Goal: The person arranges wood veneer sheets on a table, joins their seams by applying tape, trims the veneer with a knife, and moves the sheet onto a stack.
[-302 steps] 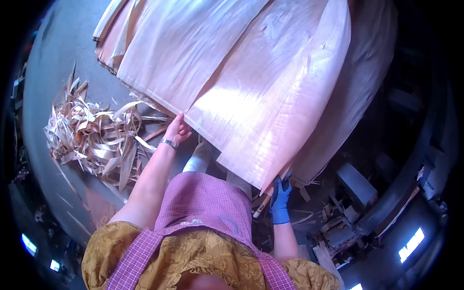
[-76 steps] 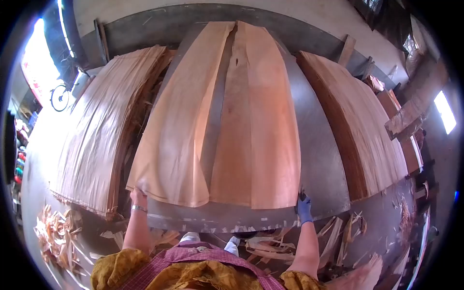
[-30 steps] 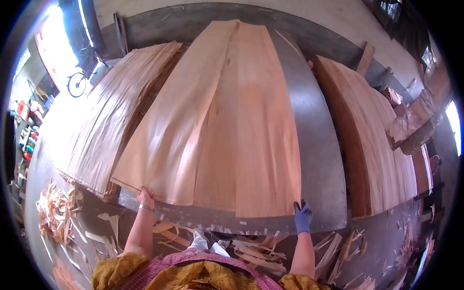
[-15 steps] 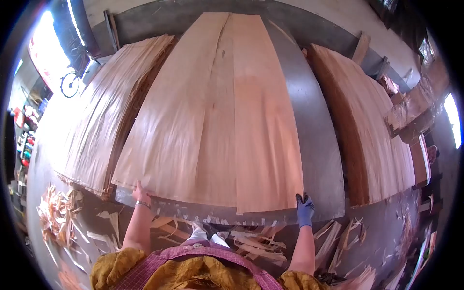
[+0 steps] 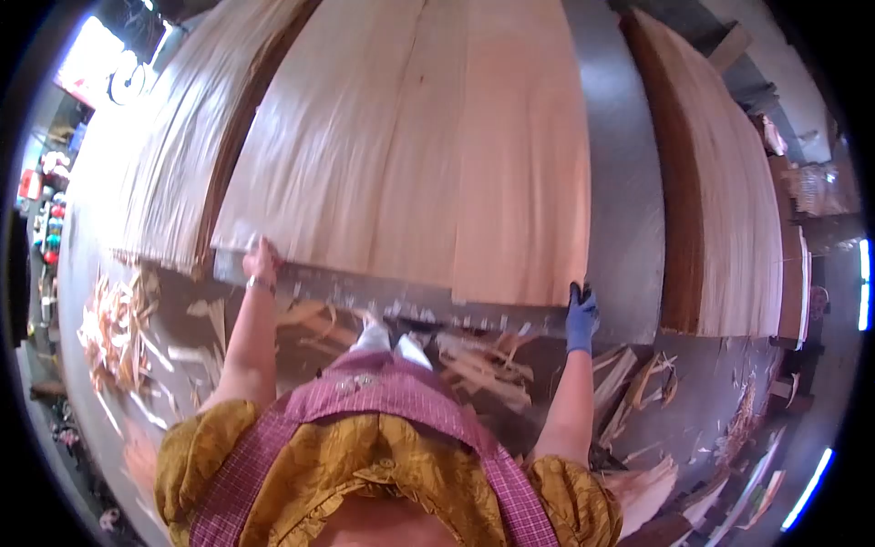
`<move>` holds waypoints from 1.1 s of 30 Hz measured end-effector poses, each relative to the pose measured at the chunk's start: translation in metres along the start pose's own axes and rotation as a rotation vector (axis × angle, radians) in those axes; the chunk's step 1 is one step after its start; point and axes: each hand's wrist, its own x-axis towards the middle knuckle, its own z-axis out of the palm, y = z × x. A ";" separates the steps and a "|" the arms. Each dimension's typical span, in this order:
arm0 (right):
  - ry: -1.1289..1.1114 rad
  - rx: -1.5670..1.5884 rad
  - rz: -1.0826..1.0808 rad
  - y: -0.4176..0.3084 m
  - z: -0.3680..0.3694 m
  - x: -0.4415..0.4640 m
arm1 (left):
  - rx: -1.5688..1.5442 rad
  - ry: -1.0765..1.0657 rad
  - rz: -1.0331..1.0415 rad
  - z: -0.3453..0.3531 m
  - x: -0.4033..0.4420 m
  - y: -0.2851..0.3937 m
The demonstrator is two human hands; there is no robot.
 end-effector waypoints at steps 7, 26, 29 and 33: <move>-0.066 -0.065 -0.001 -0.007 -0.003 -0.001 | 0.106 0.002 0.008 -0.009 -0.038 0.034; -0.129 0.081 0.054 0.014 0.000 -0.006 | 0.049 -0.006 -0.205 -0.029 -0.019 0.011; -0.117 0.104 0.112 0.023 0.001 -0.005 | 0.058 -0.079 -0.247 -0.034 -0.030 0.024; -0.118 0.075 0.093 0.034 0.003 -0.001 | 0.034 -0.047 -0.172 -0.029 -0.043 0.028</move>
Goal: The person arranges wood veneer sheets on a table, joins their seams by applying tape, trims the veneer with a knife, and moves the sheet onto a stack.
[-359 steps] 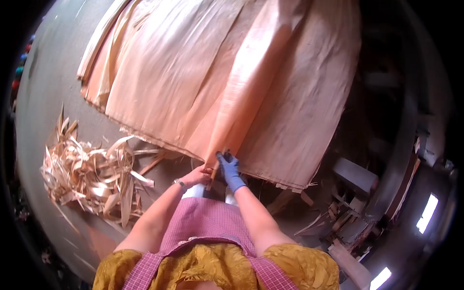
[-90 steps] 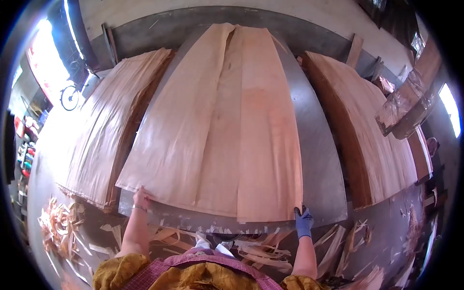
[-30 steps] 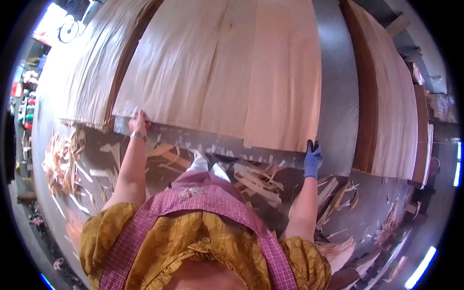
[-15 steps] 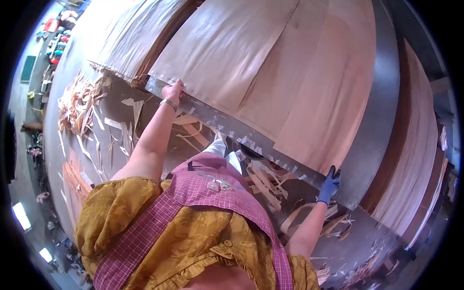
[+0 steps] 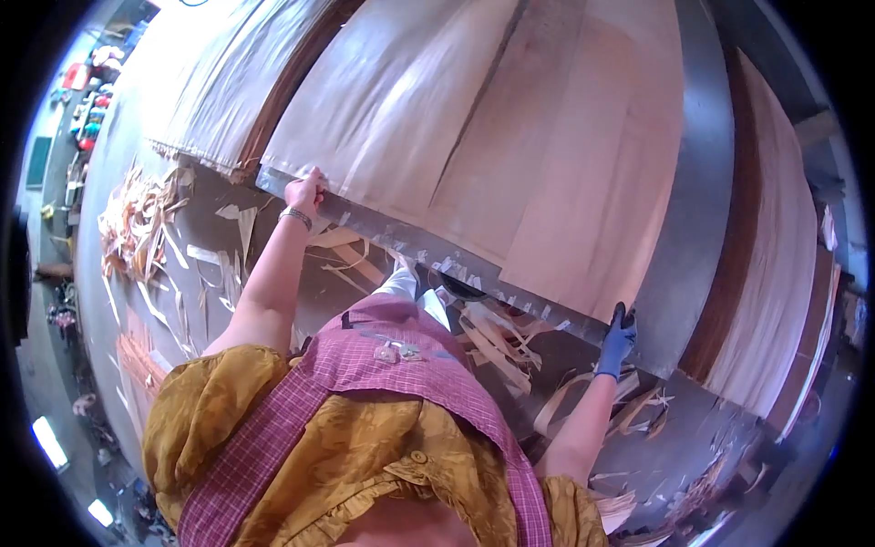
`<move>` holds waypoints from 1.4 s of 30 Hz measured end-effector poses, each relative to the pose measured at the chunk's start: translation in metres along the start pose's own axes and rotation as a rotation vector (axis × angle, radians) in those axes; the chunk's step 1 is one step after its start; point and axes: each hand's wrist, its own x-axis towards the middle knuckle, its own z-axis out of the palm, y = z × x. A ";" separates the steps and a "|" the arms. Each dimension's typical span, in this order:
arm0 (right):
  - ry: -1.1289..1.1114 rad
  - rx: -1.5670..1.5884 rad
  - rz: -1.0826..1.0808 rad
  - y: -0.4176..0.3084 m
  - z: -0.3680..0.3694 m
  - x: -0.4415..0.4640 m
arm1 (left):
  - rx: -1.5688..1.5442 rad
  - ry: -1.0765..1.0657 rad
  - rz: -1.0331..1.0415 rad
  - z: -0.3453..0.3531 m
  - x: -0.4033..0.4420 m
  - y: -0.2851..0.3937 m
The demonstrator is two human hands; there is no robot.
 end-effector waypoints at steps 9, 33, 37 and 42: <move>-0.031 0.039 0.027 -0.040 -0.004 -0.005 | -0.025 -0.019 0.128 0.008 -0.001 -0.001; -0.011 0.044 -0.018 -0.037 -0.008 -0.006 | 0.034 -0.594 -0.127 0.080 -0.136 -0.050; -0.038 0.080 0.002 -0.025 -0.006 -0.003 | 0.060 -0.541 -0.112 0.079 -0.142 -0.046; -0.005 0.044 0.023 -0.013 0.002 -0.003 | 0.057 -0.556 -0.086 0.081 -0.147 -0.051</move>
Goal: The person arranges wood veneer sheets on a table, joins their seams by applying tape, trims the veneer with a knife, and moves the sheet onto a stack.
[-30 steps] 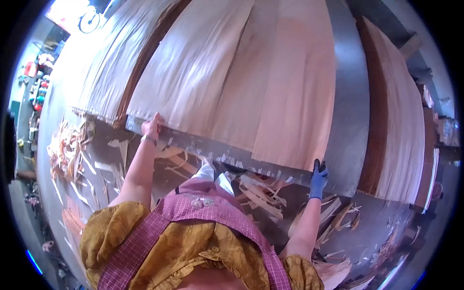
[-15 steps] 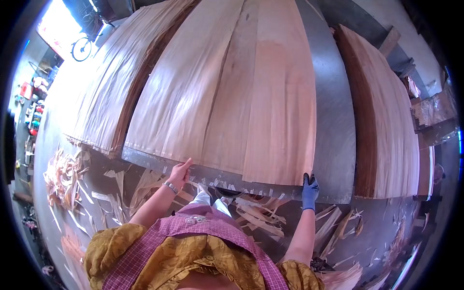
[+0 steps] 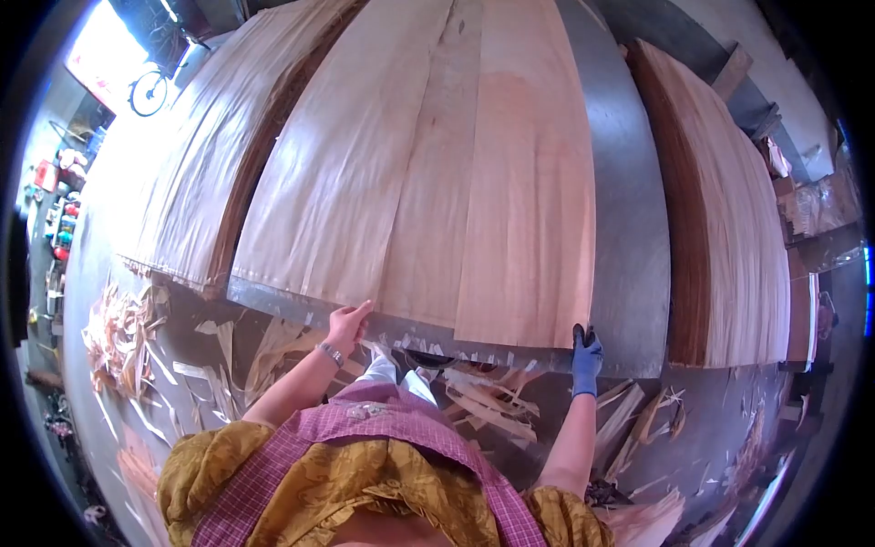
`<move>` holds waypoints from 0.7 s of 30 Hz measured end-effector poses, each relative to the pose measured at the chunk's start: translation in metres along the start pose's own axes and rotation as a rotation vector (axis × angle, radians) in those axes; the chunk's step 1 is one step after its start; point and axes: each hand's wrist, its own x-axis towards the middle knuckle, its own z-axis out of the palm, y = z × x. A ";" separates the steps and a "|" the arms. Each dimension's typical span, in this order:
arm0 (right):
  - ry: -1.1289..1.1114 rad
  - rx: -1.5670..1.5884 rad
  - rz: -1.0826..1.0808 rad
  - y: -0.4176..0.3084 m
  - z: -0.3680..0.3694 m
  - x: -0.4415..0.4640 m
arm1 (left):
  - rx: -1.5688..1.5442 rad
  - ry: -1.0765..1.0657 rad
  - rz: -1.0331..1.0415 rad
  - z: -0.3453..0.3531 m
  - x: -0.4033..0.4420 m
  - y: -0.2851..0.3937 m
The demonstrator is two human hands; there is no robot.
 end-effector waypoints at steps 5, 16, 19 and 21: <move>-0.034 0.000 -0.022 -0.014 -0.014 -0.006 | 0.042 0.046 0.025 0.008 0.004 -0.002; 0.030 -0.016 0.008 -0.024 -0.019 -0.015 | 1.062 0.072 0.682 0.010 -0.040 0.025; 0.264 -0.057 -0.049 0.004 0.000 -0.011 | 1.193 0.067 1.032 0.023 -0.022 0.027; 0.254 -0.050 -0.068 0.011 -0.005 -0.024 | 1.286 0.120 1.085 0.033 -0.018 0.037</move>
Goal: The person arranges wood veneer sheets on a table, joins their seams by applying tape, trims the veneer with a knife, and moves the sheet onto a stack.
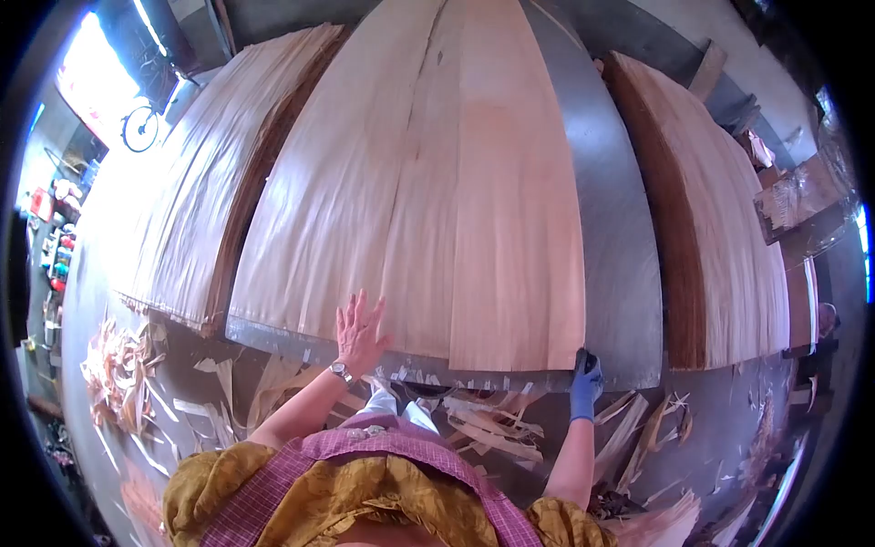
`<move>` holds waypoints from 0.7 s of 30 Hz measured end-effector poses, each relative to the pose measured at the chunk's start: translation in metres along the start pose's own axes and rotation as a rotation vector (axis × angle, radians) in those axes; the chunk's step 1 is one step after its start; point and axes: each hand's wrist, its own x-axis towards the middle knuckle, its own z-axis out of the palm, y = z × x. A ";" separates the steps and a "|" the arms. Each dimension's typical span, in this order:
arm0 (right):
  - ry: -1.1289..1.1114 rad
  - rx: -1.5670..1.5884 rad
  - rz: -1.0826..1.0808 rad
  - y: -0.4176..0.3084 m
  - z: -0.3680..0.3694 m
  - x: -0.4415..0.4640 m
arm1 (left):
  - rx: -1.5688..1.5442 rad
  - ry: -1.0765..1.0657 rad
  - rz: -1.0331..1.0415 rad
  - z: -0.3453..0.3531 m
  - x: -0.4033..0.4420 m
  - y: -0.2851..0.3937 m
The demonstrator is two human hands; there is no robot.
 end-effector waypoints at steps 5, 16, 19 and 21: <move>-0.111 -0.120 0.018 0.029 -0.048 -0.069 | 0.016 -0.160 -0.036 0.013 0.012 -0.007; -0.123 -0.050 0.005 -0.003 -0.022 -0.079 | 0.062 -0.244 -0.063 0.009 0.017 -0.001; -0.176 -0.022 0.001 -0.021 -0.011 -0.092 | 0.096 -0.253 -0.056 0.011 0.018 -0.001; -0.155 0.002 -0.010 -0.025 0.008 -0.097 | 0.127 -0.272 -0.062 0.011 0.019 -0.001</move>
